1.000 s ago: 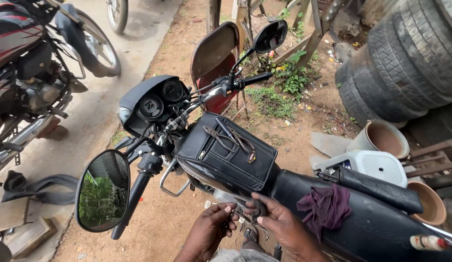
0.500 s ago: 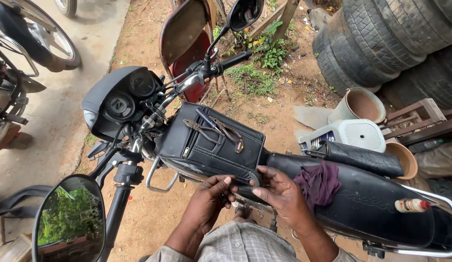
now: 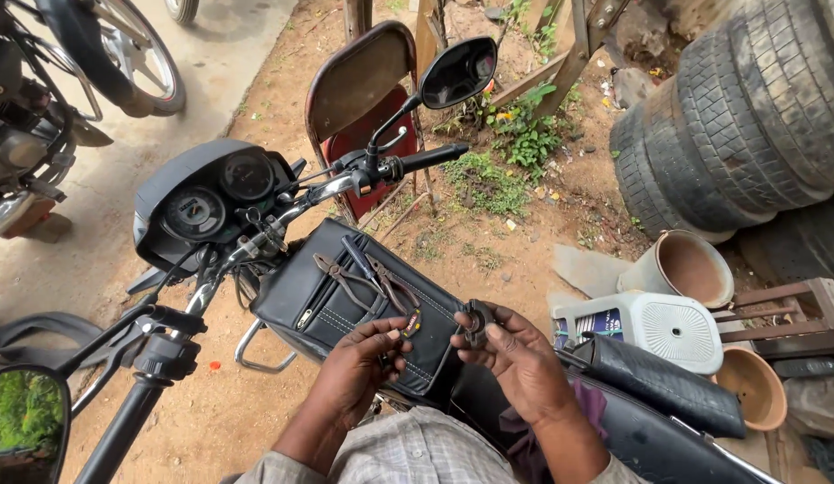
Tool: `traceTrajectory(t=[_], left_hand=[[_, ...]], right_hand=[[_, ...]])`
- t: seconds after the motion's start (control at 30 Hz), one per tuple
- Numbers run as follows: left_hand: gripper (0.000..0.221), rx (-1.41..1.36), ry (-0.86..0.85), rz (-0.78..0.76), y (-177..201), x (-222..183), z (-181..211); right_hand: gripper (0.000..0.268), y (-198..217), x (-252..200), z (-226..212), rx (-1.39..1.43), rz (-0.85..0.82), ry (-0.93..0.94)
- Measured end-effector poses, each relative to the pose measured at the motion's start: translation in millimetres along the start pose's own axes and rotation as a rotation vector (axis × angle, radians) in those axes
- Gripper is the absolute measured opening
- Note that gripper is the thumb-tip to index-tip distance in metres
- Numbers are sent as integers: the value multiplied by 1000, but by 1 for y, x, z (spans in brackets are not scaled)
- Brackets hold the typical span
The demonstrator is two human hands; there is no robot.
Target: Repairing motorcycle handlebar components and wiring.
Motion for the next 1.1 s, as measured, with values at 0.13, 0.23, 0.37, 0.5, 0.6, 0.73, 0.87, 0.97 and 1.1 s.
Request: traceTrajectory(t=[0.13,0.23,0.37,0.5,0.6,0.73,0.87,0.97,1.1], left_hand=[[31,-17,4,43,5,9,16],[29,-15,-11,83,18,22,32],[25,-2,-7,53,36,56,53],[15,-7,-29,-24,46,96,78],[8,10,-33,-6,36,112,101],[13,18,-74,-52,36,143,104],[16,-6,-50,-55,32,148,103],[14,-9,-55,-28,34,151,102],[11,22,-88,43,48,158,92]], right_hand=[[35,9,32,-4,-38,22,-15],[34,15,61,0,-113,106,15],[34,8,107,-3,-317,167,120],[37,2,153,-5,-470,232,252],[37,-21,181,-13,-451,245,233],[36,-34,202,-20,-529,290,204],[34,-21,215,-22,-559,278,245],[33,-18,222,-30,-603,292,283],[33,-6,231,-34,-677,260,373]])
Point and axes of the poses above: each hand's wrist, its own x-axis towards the middle knuckle, its own y-axis out of the back of the hand, z = x × y, the point moved 5 cm from there along x, towards the middle knuckle
